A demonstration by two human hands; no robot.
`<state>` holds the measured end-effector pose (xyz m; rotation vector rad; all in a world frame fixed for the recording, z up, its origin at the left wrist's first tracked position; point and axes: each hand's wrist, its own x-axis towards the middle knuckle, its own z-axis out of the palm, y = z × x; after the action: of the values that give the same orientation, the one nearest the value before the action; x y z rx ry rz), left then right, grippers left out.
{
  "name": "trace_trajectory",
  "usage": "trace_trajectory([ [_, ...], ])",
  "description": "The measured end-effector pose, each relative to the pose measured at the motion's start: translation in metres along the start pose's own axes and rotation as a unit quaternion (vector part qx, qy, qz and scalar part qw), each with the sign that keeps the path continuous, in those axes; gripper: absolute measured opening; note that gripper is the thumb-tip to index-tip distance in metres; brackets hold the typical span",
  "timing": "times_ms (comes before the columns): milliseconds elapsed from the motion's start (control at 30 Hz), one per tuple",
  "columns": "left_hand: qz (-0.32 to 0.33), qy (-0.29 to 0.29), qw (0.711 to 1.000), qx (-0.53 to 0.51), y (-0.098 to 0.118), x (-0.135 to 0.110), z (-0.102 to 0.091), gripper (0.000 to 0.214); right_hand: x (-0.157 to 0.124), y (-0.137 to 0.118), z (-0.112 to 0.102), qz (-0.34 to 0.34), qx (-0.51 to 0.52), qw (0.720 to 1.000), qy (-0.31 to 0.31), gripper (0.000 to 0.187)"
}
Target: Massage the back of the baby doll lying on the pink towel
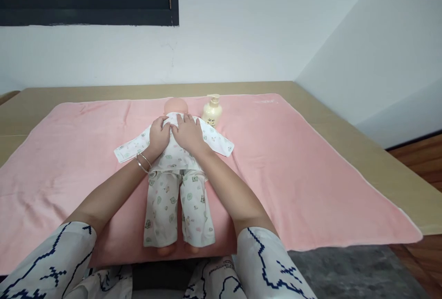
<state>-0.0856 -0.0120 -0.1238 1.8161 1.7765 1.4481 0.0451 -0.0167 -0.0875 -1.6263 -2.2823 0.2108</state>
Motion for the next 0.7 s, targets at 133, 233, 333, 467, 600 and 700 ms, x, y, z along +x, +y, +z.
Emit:
trace_trajectory([
  [133, 0.001, -0.010, 1.000, 0.021, -0.002, 0.001, -0.001, 0.029, 0.002, 0.000, 0.005, -0.002, -0.018, 1.000, 0.005, 0.058],
  [233, -0.001, -0.016, 0.999, 0.033, -0.004, 0.002, -0.003, 0.030, 0.003, 0.000, 0.007, -0.006, -0.019, 1.000, 0.017, 0.058],
  [333, 0.000, -0.011, 0.999, 0.030, -0.005, 0.001, -0.004, 0.031, 0.002, -0.002, 0.009, -0.011, -0.019, 0.999, 0.030, 0.057],
  [467, -0.001, 0.001, 1.000, 0.023, -0.006, -0.001, -0.004, 0.031, 0.001, -0.003, 0.010, -0.013, -0.014, 0.999, 0.032, 0.056],
  [600, 0.001, 0.010, 1.000, 0.018, -0.009, -0.002, -0.003, 0.030, 0.000, -0.004, 0.010, -0.012, -0.006, 1.000, 0.027, 0.056],
  [700, -0.002, 0.011, 1.000, 0.016, -0.010, -0.002, -0.002, 0.029, 0.001, -0.002, 0.011, -0.012, -0.002, 1.000, 0.025, 0.056],
])
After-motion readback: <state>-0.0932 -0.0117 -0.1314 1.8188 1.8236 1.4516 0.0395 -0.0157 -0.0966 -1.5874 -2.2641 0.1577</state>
